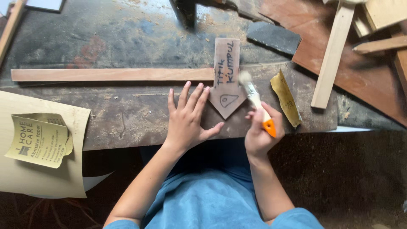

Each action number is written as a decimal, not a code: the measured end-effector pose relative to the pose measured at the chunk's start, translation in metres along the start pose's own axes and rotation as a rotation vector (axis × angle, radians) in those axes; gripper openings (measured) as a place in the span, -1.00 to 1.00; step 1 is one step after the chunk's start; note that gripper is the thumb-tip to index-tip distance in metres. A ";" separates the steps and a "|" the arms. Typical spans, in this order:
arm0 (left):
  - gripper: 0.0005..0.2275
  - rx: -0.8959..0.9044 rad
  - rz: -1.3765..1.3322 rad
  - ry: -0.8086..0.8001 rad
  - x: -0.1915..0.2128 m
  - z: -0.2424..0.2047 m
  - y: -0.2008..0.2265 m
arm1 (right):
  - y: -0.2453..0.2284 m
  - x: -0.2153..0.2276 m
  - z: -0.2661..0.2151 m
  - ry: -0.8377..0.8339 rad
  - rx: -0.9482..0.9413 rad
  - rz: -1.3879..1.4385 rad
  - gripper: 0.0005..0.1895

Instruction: The person brushes a small triangular wooden piece, then uses a sanding block to smooth the edges and surfaces of a long wooden stick. The person repeatedly flips and repositions the stick while sanding different sections.

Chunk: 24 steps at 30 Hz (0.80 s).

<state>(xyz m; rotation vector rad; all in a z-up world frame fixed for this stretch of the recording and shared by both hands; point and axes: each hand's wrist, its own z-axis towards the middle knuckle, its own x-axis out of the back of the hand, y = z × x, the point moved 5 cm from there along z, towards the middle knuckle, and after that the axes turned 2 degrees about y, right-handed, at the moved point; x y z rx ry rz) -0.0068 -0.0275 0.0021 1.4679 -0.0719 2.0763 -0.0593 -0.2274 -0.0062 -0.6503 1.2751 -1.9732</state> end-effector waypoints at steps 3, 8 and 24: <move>-0.10 0.017 -0.037 -0.009 0.002 0.006 -0.001 | -0.014 -0.023 -0.002 -0.304 0.380 -0.136 -0.83; -0.07 0.039 -0.028 -0.016 0.000 0.007 0.003 | -0.005 -0.011 -0.003 -0.160 0.201 -0.172 -0.72; -0.04 0.047 -0.072 -0.022 0.002 0.007 -0.003 | -0.010 -0.025 -0.005 -0.424 0.323 -0.153 -0.81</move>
